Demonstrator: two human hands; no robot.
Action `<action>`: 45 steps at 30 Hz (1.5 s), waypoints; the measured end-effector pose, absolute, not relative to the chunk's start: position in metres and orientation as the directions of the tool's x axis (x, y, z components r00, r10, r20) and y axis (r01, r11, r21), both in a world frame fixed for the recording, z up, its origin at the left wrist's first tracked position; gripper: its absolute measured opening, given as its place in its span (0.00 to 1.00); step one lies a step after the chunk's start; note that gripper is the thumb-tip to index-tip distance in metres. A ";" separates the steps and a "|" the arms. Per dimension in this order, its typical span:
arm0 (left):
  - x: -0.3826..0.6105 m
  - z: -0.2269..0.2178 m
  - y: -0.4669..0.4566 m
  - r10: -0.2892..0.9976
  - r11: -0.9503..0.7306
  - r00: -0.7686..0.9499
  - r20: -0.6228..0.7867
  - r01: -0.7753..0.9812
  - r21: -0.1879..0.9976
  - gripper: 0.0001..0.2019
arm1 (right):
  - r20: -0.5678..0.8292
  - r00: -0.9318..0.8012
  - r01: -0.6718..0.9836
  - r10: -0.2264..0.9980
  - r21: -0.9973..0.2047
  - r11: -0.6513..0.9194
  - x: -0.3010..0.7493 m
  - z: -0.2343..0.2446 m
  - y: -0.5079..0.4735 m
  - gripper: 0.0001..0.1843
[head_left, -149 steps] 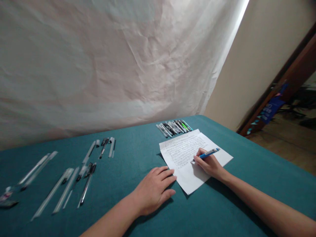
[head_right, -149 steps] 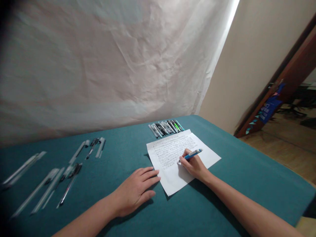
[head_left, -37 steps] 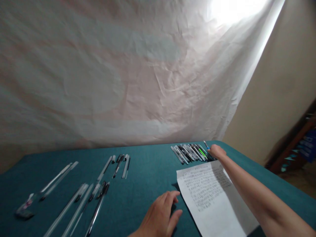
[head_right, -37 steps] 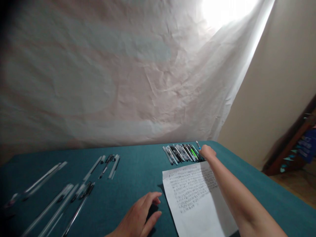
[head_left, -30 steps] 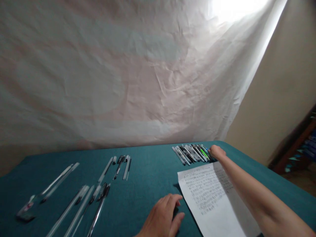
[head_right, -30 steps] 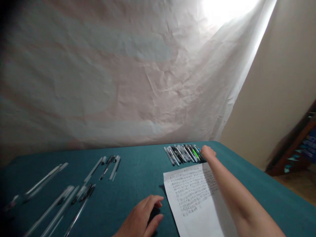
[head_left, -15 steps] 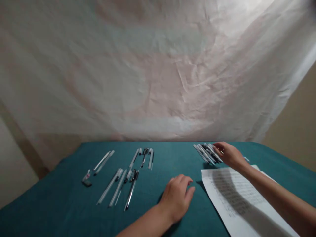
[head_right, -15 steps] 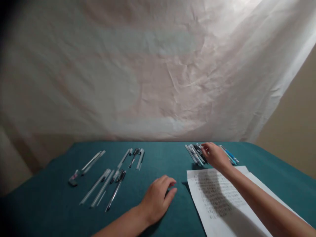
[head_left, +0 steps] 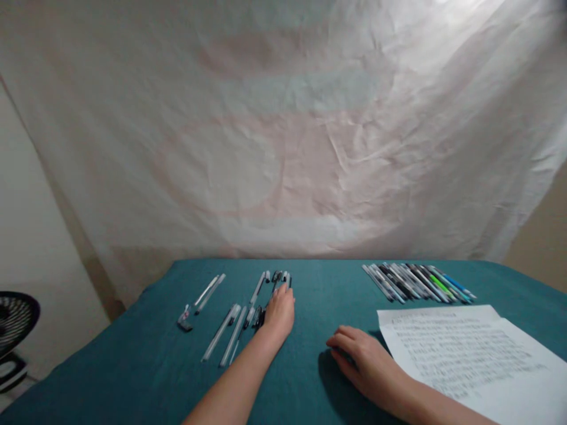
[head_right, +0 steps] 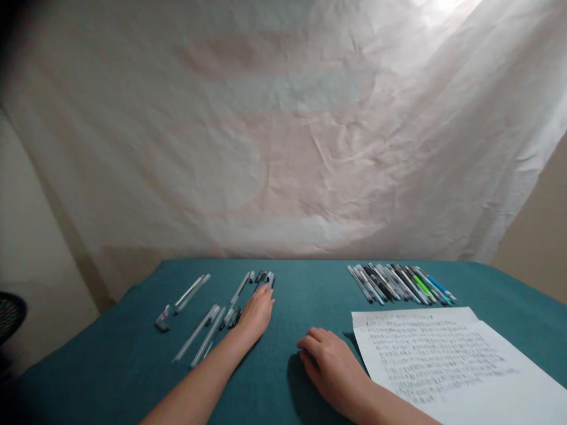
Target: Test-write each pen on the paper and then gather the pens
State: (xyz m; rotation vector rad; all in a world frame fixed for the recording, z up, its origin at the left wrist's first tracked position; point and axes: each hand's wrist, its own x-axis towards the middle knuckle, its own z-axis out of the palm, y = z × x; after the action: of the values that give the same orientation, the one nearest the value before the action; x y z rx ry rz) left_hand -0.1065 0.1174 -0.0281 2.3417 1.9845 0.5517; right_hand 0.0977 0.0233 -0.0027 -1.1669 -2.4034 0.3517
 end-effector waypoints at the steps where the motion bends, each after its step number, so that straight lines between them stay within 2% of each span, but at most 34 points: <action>1: -0.107 -0.030 0.118 0.960 -0.192 0.132 0.248 0.952 0.239 0.15 | 0.278 -0.551 0.667 0.787 -0.420 0.615 0.098 -0.005 0.023 0.11; 8: -0.103 -0.027 0.116 0.948 -0.238 0.179 0.262 0.948 0.214 0.15 | 0.293 -0.567 0.624 0.770 -0.457 0.633 0.100 -0.012 0.022 0.12; 14: -0.093 -0.019 0.108 0.942 -0.291 0.237 0.239 0.931 0.223 0.14 | 0.315 -0.588 0.610 0.745 -0.433 0.664 0.103 -0.013 0.023 0.12; 19: -0.081 -0.010 0.094 0.931 -0.329 0.267 0.249 0.907 0.261 0.19 | 0.321 -0.596 0.612 0.736 -0.412 0.675 0.103 -0.014 0.022 0.13; 23: -0.076 -0.007 0.089 0.941 -0.309 0.252 0.226 0.913 0.266 0.19 | 0.332 -0.610 0.608 0.719 -0.387 0.694 0.103 -0.016 0.021 0.13; 29: -0.076 -0.006 0.090 0.949 -0.296 0.265 0.168 0.934 0.200 0.15 | 0.330 -0.619 0.604 0.713 -0.381 0.700 0.105 -0.017 0.020 0.13; 34: -0.072 -0.007 0.086 0.952 -0.280 0.262 0.156 0.954 0.109 0.15 | 0.341 -0.615 0.590 0.711 -0.399 0.702 0.104 -0.018 0.020 0.13; 37: -0.069 -0.010 0.082 0.957 -0.257 0.239 0.163 0.962 0.097 0.16 | 0.348 -0.609 0.585 0.712 -0.409 0.700 0.104 -0.019 0.020 0.12; 41: -0.069 -0.012 0.079 0.965 -0.233 0.201 0.170 0.954 0.190 0.15 | 0.364 -0.597 0.568 0.715 -0.437 0.697 0.105 -0.018 0.019 0.12; 43: -0.069 -0.011 0.080 0.961 -0.250 0.198 0.191 0.919 0.304 0.13 | 0.372 -0.584 0.556 0.722 -0.464 0.689 0.105 -0.016 0.019 0.12; 45: -0.067 -0.009 0.081 0.957 -0.282 0.207 0.204 0.829 0.483 0.10 | 0.376 -0.558 0.539 0.740 -0.514 0.667 0.105 -0.015 0.020 0.12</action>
State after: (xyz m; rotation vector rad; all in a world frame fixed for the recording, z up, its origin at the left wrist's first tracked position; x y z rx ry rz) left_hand -0.0669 0.0814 -0.0092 2.2162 1.6906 0.6850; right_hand 0.1050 0.0198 -0.0153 -0.9848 -2.3081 0.4610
